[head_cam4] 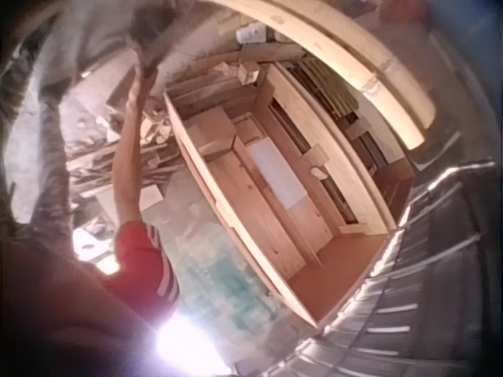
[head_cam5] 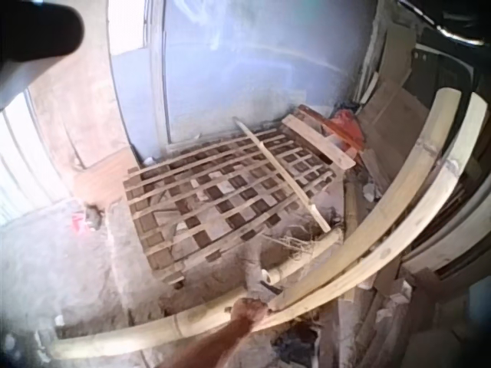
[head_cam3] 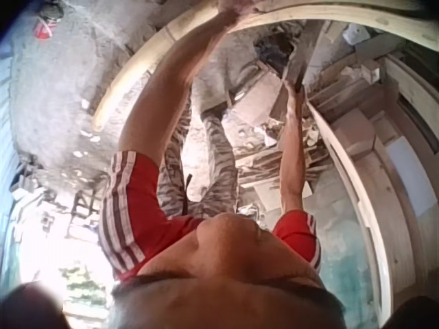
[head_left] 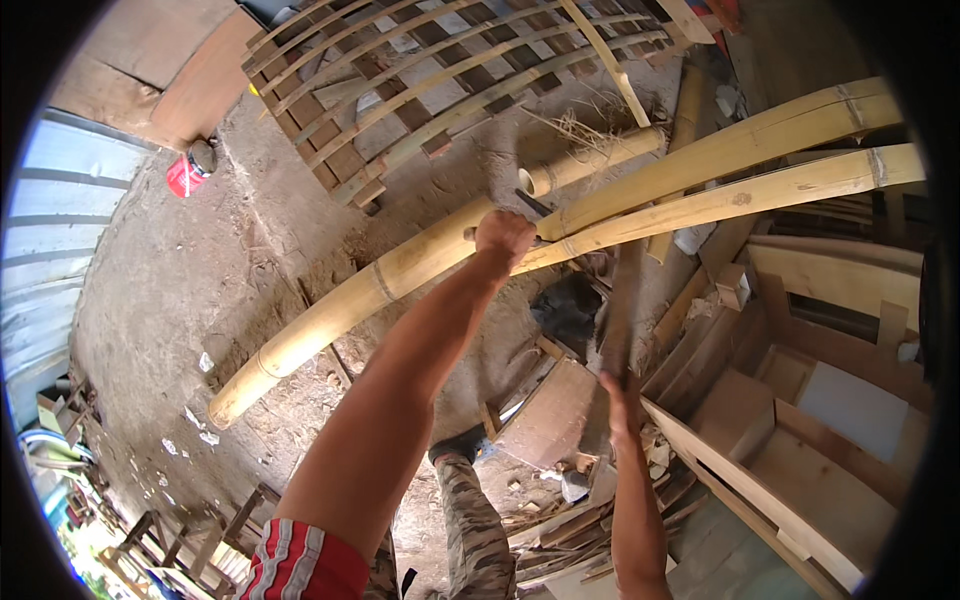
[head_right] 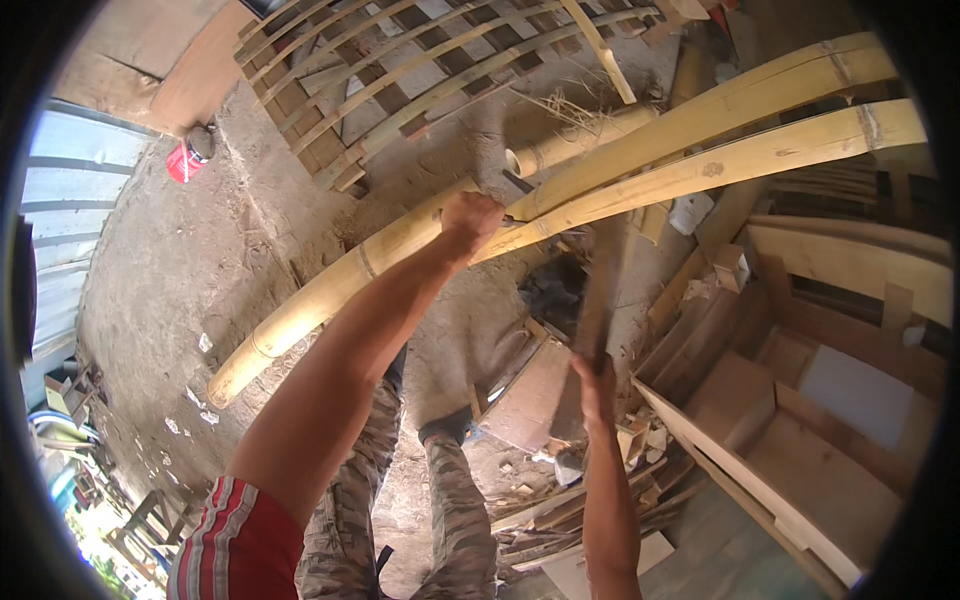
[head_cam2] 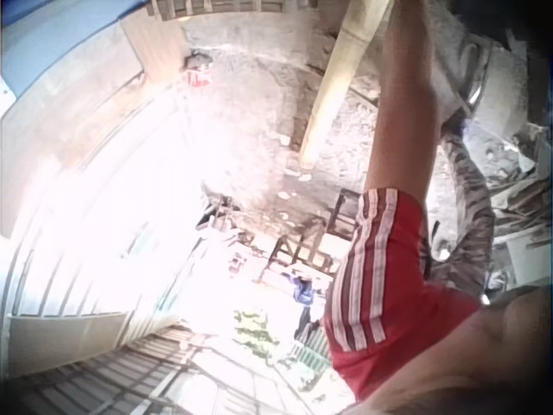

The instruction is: The person uses a machete to split a long bamboo pole into smaller sections. They then sit on the floor and continue splitting a shorter bamboo piece into thin strips, adjusting their grip and the bamboo orientation as needed.

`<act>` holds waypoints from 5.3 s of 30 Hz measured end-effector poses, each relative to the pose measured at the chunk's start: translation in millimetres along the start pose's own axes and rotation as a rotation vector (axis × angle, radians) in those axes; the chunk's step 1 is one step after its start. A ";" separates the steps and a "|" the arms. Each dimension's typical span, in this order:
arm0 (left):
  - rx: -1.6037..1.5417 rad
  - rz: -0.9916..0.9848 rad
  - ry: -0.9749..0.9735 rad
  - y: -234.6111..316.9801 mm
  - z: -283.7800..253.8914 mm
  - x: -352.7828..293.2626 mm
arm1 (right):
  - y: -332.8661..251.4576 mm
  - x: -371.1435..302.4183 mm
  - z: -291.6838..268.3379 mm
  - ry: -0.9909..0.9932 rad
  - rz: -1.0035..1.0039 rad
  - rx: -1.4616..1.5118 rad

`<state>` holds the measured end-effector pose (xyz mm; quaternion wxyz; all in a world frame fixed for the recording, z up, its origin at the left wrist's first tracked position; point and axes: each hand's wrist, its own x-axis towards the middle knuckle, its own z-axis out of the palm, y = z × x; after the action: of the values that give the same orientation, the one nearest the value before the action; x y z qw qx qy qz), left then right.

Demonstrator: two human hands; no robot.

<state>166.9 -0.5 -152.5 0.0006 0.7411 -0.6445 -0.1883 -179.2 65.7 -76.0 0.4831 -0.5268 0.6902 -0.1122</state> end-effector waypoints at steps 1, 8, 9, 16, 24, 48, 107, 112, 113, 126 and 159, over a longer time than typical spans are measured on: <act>0.003 0.014 0.010 -1.5 -1.8 1.8 | 2.6 -2.4 -11.1 0.070 -0.068 0.004; -0.006 0.003 0.006 -9.2 -3.5 -4.6 | -25.3 -6.5 -11.8 0.502 -0.193 0.356; 0.004 0.021 0.026 -10.6 -2.7 -4.0 | -12.7 -0.6 4.6 0.552 -0.163 0.434; 0.044 0.032 -0.015 3.4 1.8 -3.9 | 66.8 3.1 39.2 -0.149 -0.016 0.085; -0.013 -0.030 -0.053 -0.5 11.0 -18.6 | -33.3 -15.9 -33.8 0.460 -0.172 0.123; -0.218 -0.231 -0.070 29.0 38.5 -27.2 | 253.4 -95.4 50.6 0.332 0.172 -0.213; -0.042 1.175 0.818 132.3 -506.5 -138.5 | -423.4 -193.9 -84.3 0.564 -0.654 0.815; -0.130 0.991 0.892 136.1 -495.6 -142.1 | -425.2 -175.2 -97.1 0.508 -0.528 0.858; -0.126 0.963 0.937 140.3 -494.4 -143.3 | -426.4 -173.1 -104.8 0.515 -0.548 0.860; -0.135 0.829 0.932 160.6 -492.7 -168.3 | -402.3 -138.3 -144.5 0.347 -0.546 0.934; -0.210 1.016 0.912 91.5 -468.6 -220.4 | -275.0 -49.6 -349.3 0.880 -0.364 1.508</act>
<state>188.9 81.3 366.4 0.4316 0.3483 -0.8256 0.1043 -284.3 -132.0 311.3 0.3671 -0.0796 0.4617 -0.8036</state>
